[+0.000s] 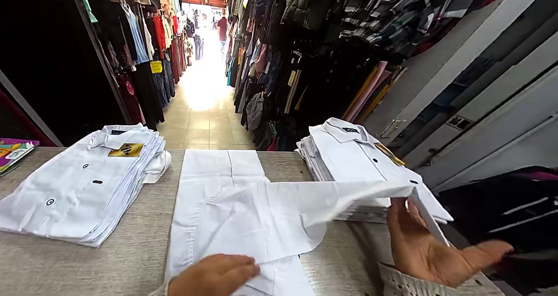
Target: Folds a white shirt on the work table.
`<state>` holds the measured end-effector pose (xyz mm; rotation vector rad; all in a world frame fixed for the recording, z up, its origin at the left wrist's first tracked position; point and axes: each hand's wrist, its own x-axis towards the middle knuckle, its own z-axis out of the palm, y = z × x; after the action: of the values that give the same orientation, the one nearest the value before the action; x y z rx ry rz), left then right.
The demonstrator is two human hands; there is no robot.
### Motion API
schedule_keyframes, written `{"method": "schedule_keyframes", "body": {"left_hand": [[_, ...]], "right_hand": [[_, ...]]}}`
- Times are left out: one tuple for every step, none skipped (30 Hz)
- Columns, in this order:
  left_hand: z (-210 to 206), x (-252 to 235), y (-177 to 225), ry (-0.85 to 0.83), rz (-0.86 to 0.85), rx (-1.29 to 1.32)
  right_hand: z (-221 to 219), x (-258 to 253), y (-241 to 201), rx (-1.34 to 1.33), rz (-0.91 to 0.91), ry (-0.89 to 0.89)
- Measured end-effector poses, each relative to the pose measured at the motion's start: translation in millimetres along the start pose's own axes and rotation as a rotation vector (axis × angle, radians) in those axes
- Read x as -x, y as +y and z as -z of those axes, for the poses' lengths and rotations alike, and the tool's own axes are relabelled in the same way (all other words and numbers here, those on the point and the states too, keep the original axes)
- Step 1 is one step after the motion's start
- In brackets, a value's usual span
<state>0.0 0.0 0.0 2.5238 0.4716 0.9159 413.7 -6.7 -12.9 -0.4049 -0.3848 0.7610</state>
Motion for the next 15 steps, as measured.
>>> {"method": "schedule_keyframes", "body": {"left_hand": [[1.9, 2.0, -2.8, 0.036, 0.059, -0.056], [0.5, 4.6, -8.7, 0.071, 0.115, -0.132], [-2.7, 7.2, -14.1, 0.082, 0.180, -0.201], [-6.2, 8.7, -16.7, 0.061, 0.246, -0.238], [-10.0, 9.2, -15.9, 0.022, 0.308, -0.237], [-14.5, 9.9, -14.0, -0.012, 0.349, -0.229], [-18.8, 11.3, -11.9, -0.028, 0.371, -0.223], [-23.3, 14.5, -11.3, -0.015, 0.370, -0.231], [-26.5, 18.9, -11.3, 0.014, 0.363, -0.239], [-26.7, 23.2, -10.4, 0.033, 0.366, -0.232], [-24.0, 27.1, -8.7, 0.033, 0.380, -0.210], [-20.0, 30.7, -7.3, 0.030, 0.389, -0.190], [-15.3, 33.2, -6.1, 0.033, 0.395, -0.165], [-11.5, 34.4, -6.0, 0.049, 0.403, -0.142], [-10.1, 35.5, -8.0, 0.080, 0.403, -0.147]], "right_hand": [[1.6, -0.2, -6.5, 0.036, -0.016, 0.014], [2.3, -3.1, -13.3, 0.109, -0.036, 0.007], [3.0, -8.6, -20.5, 0.206, -0.055, -0.033], [3.7, -16.6, -28.7, 0.321, -0.068, -0.093], [5.8, -27.6, -38.3, 0.444, -0.074, -0.148], [7.0, -39.9, -48.3, 0.555, -0.078, -0.185], [7.1, -52.7, -58.5, 0.669, -0.077, -0.209], [5.6, -64.9, -69.2, 0.795, -0.070, -0.230], [1.9, -76.5, -80.1, 0.936, -0.055, -0.243], [-4.1, -87.8, -91.3, 1.070, -0.053, -0.253], [-12.6, -98.8, -101.1, 1.170, -0.068, -0.254], [-24.7, -106.7, -107.9, 1.247, -0.089, -0.239], [-40.2, -110.2, -110.2, 1.316, -0.099, -0.205], [-51.2, -114.7, -110.6, 1.384, -0.091, -0.171], [-61.6, -117.1, -109.5, 1.469, -0.076, -0.145]]}}
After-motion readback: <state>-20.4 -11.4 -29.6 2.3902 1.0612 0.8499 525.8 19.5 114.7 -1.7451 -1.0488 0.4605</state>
